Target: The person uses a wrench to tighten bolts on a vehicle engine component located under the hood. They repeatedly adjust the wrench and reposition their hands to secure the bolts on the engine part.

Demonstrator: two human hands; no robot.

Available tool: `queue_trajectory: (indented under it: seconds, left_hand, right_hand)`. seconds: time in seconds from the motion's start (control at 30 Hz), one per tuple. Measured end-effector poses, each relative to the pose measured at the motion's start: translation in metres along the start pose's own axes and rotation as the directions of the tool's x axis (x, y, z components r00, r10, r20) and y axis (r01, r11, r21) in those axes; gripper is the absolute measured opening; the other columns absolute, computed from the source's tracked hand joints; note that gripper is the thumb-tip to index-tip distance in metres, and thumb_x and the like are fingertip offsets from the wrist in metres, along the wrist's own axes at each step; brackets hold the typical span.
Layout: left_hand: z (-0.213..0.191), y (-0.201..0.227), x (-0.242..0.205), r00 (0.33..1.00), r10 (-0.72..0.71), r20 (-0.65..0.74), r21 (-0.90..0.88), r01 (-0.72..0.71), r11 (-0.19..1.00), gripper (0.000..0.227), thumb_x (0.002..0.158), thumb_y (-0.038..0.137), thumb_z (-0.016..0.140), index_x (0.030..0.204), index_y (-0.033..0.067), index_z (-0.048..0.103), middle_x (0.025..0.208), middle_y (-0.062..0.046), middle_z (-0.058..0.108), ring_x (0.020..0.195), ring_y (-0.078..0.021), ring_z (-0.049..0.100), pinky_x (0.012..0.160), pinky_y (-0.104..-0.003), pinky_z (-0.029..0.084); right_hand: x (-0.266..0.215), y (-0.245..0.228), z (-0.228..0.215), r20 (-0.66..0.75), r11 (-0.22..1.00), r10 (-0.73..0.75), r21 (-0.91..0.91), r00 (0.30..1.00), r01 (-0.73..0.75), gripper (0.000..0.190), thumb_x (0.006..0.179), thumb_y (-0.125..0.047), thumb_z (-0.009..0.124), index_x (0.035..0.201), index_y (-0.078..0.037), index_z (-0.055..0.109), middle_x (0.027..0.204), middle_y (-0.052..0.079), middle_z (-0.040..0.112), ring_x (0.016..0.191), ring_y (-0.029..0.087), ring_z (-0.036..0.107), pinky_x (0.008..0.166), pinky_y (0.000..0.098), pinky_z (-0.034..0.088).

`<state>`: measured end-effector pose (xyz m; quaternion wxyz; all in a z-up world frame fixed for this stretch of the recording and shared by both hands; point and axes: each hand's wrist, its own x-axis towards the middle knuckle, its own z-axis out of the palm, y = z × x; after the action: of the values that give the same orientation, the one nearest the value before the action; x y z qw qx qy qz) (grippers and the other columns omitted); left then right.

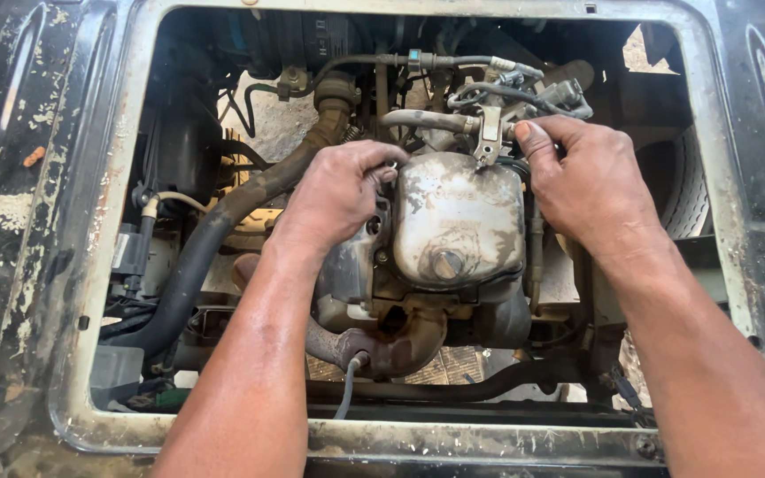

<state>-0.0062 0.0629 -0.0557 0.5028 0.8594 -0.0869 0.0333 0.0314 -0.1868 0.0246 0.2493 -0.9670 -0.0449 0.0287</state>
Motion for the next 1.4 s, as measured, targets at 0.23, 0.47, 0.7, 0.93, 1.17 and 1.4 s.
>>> queue_trajectory:
  seconds: [0.23,0.47,0.7,0.93,1.17,1.4]
  left_hand:
    - [0.006,-0.007,0.001,0.992,-0.078,-0.101,0.284,0.104,0.953,0.018,0.093,0.022,0.075,0.087,0.0049,0.073,0.083,-0.01,0.075,0.075,-0.0212,0.073,0.072,-0.034,0.058]
    - [0.015,-0.024,-0.003,0.989,-0.052,-0.142,0.192,0.079,0.978,0.024,0.094,0.021,0.074,0.082,0.0022,0.066,0.085,-0.011,0.067,0.078,-0.021,0.066,0.071,-0.037,0.055]
    - [-0.063,-0.048,0.0,0.555,-0.337,-0.761,-0.34,0.101,0.935,0.019,0.108,0.023,0.053,0.102,0.0098,0.064,0.079,0.0,0.058,0.065,-0.0138,0.052,0.057,-0.035,0.042]
    - [-0.079,-0.05,0.002,0.464,-0.054,-0.884,0.028,0.169,0.985,0.036,0.115,0.03,0.049,0.092,0.0036,0.058,0.074,-0.003,0.053,0.067,-0.0145,0.052,0.061,-0.034,0.04]
    - [-0.082,-0.038,0.004,0.52,-0.127,-0.845,-0.101,0.079,0.992,0.045,0.115,0.034,0.044,0.082,0.0043,0.055,0.069,-0.002,0.052,0.063,-0.0121,0.049,0.059,-0.031,0.039]
    - [-0.084,-0.033,0.003,0.54,-0.115,-0.834,-0.112,0.039,0.993,0.047,0.114,0.038,0.043,0.081,0.0063,0.054,0.069,-0.001,0.054,0.062,-0.0094,0.049,0.059,-0.028,0.042]
  right_hand:
    - [0.002,0.002,0.0,0.052,0.999,0.044,-0.014,0.998,-0.043,0.04,0.106,-0.041,0.057,0.117,-0.009,0.077,0.088,0.023,0.073,0.081,0.033,0.071,0.076,0.0437,0.055]
    - [0.001,-0.003,-0.012,0.16,0.976,0.216,-0.012,0.963,-0.217,0.044,0.094,-0.022,0.044,0.125,-0.012,0.074,0.081,0.026,0.074,0.074,0.033,0.074,0.073,0.0444,0.058]
    - [0.009,0.016,-0.01,0.003,0.999,-0.006,-0.054,1.0,0.006,0.039,0.091,-0.022,0.053,0.119,-0.008,0.077,0.097,0.03,0.071,0.093,0.045,0.07,0.089,0.0471,0.054]
    - [0.009,0.017,-0.004,-0.122,0.994,-0.042,-0.104,0.992,0.029,0.037,0.101,-0.022,0.061,0.133,-0.007,0.07,0.111,0.028,0.07,0.102,0.045,0.068,0.091,0.05,0.053]
    - [0.014,0.011,0.01,-0.051,0.975,0.063,-0.211,0.997,-0.073,0.041,0.097,-0.026,0.068,0.133,-0.006,0.063,0.115,0.023,0.072,0.098,0.045,0.069,0.087,0.0501,0.054]
    - [0.012,0.019,0.015,-0.07,0.977,-0.034,-0.212,0.997,0.018,0.034,0.106,-0.027,0.072,0.131,-0.005,0.066,0.111,0.02,0.075,0.092,0.041,0.073,0.08,0.0475,0.057]
